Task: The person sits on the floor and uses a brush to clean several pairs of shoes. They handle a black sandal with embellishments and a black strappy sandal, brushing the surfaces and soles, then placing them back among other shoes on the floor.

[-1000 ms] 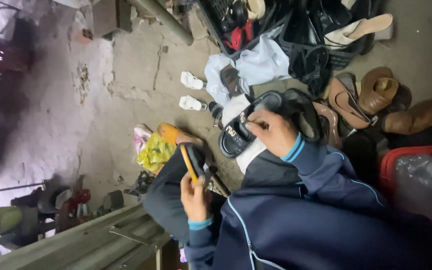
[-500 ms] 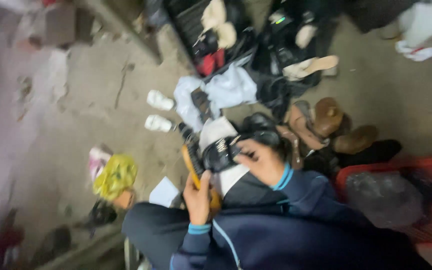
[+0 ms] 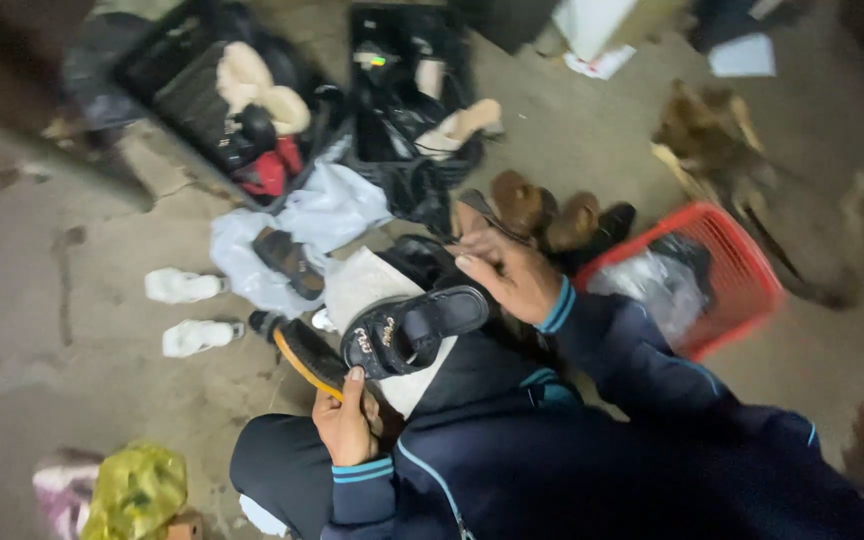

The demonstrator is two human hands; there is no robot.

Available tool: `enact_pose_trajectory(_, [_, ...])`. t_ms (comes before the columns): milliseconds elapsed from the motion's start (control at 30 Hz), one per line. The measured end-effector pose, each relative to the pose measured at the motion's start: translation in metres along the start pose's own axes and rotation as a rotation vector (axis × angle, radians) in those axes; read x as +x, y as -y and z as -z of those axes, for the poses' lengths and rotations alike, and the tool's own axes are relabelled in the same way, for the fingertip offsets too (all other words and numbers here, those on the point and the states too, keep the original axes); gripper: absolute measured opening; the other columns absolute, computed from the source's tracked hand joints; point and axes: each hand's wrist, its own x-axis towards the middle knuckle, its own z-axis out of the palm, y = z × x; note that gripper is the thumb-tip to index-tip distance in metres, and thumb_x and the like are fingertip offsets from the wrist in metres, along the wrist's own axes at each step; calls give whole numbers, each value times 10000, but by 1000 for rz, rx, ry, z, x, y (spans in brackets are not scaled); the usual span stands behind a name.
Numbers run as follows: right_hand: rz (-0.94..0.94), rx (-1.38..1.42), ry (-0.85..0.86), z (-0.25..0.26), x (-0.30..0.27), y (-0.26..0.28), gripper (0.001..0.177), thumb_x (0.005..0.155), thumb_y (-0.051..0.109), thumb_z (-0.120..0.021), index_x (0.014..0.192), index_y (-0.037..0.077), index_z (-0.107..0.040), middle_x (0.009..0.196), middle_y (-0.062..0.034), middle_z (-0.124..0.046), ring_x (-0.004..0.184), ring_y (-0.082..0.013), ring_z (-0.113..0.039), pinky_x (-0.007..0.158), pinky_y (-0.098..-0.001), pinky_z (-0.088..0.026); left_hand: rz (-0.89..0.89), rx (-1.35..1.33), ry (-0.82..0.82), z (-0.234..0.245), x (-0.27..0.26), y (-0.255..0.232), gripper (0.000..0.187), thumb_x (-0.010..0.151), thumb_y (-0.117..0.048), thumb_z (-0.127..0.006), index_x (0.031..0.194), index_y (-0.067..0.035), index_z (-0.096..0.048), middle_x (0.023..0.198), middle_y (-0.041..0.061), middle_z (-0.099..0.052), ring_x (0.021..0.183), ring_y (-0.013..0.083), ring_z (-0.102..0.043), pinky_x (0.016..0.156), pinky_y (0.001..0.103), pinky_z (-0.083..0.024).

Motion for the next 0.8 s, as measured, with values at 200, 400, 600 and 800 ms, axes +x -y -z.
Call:
enact_pose_trajectory(200, [-766, 999, 442, 5, -60, 12, 838, 983, 623, -315, 1272, -84, -661, 967, -326, -756, 896, -422, -755, 522, -405, -616, -57, 17, 160, -6, -5, -5, 360, 949, -121, -668, 710, -133, -400, 420, 60, -373, 316, 135, -336, 262, 284, -251])
enact_pose_trajectory(400, [-368, 1194, 402, -7, -71, 21, 593, 1019, 335, -495, 1459, -63, -484, 957, -307, -695, 790, -369, -732, 522, -369, -618, -289, 384, -27, -1, 14, -39, 216, 889, -163, -789, 820, -86, -599, 659, 27, -570, 616, 101, -528, 572, 297, -438])
enact_pose_trajectory(600, [33, 426, 191, -39, -17, 27, 438, 985, 365, -610, 1348, 127, -673, 1052, -150, -682, 954, -290, -690, 808, -381, -583, -484, 236, -63, 14, 20, -44, 491, 1008, -270, -654, 1438, -50, -563, 858, 114, -653, 694, 158, -695, 498, 213, -547])
enact_pose_trajectory(800, [284, 145, 164, -100, 17, 15, 365, 1035, 367, -537, 1283, 125, -653, 1083, -62, -654, 1028, -262, -653, 956, -387, -518, -478, 322, 2, 8, -1, -25, 522, 908, -109, -761, 1414, -126, -635, 997, 151, -745, 866, 135, -673, 741, 348, -634])
